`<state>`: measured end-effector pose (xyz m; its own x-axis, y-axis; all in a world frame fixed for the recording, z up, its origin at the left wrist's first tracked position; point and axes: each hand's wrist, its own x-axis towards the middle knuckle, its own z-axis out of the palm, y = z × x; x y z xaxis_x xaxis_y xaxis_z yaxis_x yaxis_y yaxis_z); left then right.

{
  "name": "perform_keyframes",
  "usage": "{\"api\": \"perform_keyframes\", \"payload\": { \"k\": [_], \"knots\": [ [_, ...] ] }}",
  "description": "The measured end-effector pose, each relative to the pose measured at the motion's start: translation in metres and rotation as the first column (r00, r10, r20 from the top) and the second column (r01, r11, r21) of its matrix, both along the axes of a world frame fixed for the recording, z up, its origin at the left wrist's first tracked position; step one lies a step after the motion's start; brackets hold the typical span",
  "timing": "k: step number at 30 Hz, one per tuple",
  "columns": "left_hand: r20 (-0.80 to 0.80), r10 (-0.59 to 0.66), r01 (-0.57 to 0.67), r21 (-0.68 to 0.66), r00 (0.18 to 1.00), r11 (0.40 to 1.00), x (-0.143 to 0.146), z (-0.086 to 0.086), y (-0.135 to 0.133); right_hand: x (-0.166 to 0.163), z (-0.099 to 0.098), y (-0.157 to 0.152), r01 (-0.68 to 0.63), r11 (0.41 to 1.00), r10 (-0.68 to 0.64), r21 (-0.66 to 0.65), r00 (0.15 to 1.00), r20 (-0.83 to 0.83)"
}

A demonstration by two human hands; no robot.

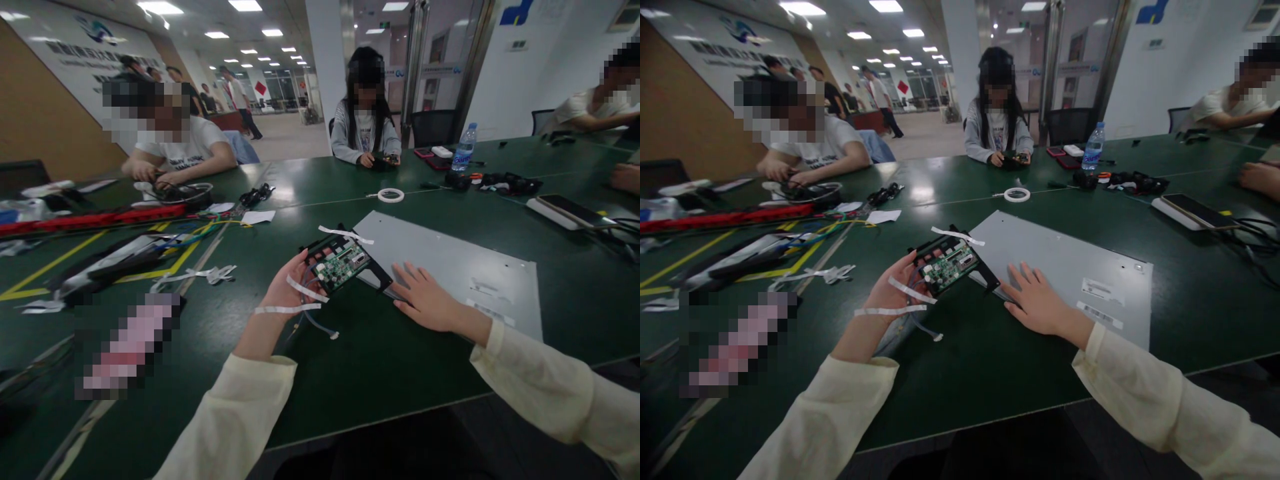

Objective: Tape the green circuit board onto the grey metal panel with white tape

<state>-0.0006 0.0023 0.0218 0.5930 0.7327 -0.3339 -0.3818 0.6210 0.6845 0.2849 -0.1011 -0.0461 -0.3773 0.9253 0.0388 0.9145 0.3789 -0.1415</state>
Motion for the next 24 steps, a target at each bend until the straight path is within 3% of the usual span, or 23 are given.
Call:
{"api": "perform_keyframes", "payload": {
  "k": [6, 24],
  "knots": [
    [-0.01, 0.038, -0.037, 0.015, 0.999, 0.999, 0.001, 0.004, -0.002, 0.0, 0.007, 0.0, -0.221, 0.975, 0.22, -0.017, 0.975, -0.024],
    [-0.009, -0.013, 0.013, 0.009, 1.0, 1.0, 0.003, -0.001, -0.003, 0.0, 0.015, -0.002, -0.319, 0.946, 0.313, -0.057, 0.945, -0.1]
  ]
}}
